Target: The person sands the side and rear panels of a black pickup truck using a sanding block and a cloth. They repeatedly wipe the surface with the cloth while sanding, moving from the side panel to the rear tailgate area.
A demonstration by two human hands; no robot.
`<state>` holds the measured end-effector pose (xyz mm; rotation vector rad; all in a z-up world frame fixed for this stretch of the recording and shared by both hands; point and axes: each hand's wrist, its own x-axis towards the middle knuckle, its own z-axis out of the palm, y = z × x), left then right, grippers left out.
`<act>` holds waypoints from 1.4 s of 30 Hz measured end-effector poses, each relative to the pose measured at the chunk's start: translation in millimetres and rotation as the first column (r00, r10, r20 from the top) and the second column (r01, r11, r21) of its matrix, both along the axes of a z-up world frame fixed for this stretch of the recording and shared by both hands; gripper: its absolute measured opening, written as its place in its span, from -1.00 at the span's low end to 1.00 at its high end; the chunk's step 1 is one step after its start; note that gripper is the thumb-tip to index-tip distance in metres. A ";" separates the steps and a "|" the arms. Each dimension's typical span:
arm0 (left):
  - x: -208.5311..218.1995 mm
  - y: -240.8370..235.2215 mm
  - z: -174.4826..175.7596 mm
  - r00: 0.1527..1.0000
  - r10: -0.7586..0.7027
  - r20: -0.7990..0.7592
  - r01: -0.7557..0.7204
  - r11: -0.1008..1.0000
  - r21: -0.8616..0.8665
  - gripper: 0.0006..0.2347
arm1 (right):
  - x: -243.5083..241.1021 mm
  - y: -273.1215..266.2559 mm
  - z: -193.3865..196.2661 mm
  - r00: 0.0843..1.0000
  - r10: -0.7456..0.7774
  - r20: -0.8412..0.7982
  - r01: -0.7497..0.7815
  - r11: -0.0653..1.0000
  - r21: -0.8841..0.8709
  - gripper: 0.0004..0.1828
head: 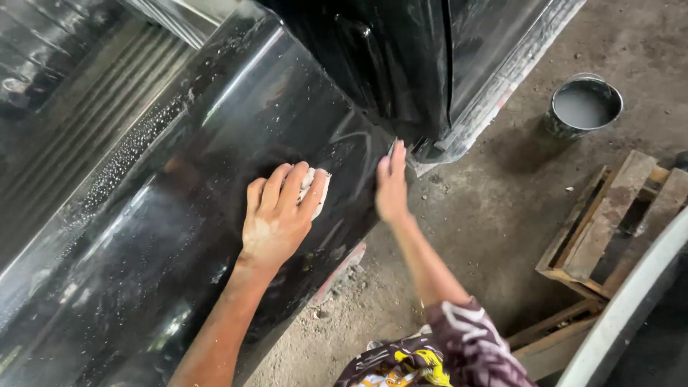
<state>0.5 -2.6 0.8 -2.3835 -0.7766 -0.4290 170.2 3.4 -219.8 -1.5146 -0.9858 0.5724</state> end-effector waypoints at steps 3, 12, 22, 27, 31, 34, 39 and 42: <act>3.4 -0.2 3.9 1.000 0.001 0.001 -0.001 1.000 0.006 -0.73 | -3.2 -11.4 6.6 0.988 0.037 -0.150 -0.039 0.999 -0.012 -0.34; 9.2 0.2 6.7 1.000 0.014 -0.009 -0.014 1.000 0.004 -0.78 | 23.6 11.2 -44.2 0.987 0.028 -0.158 -0.030 0.999 -0.010 -0.27; 9.7 4.3 2.0 0.996 0.074 -0.056 -0.076 0.997 -0.032 -0.71 | -35.7 -35.0 -62.8 0.999 -0.022 0.049 0.018 0.996 0.083 -0.27; 0.6 8.5 1.3 0.995 0.018 -0.095 -0.031 0.990 -0.137 -0.63 | 56.4 46.2 -67.1 0.956 0.032 -0.290 -0.087 0.980 -0.181 -0.33; 7.1 8.3 5.6 0.991 0.013 -0.135 -0.035 0.986 -0.166 -0.64 | -41.8 -40.6 -62.4 0.997 -0.064 0.046 0.057 0.989 0.136 -0.27; 11.1 14.9 5.1 0.987 -0.041 -0.154 0.016 0.987 -0.158 -0.68 | -81.7 -79.6 -67.2 0.987 0.022 0.158 -0.047 0.987 0.156 -0.16; 6.7 11.3 6.9 0.980 -0.062 -0.187 0.030 0.985 -0.167 -0.70 | 25.4 23.6 -90.2 0.976 -0.028 -0.216 0.035 0.999 0.027 -0.37; 9.0 12.4 8.5 0.978 -0.089 -0.186 0.053 0.980 -0.193 -0.72 | 7.5 11.5 -83.4 0.967 -0.080 -0.243 0.073 0.997 -0.037 -0.37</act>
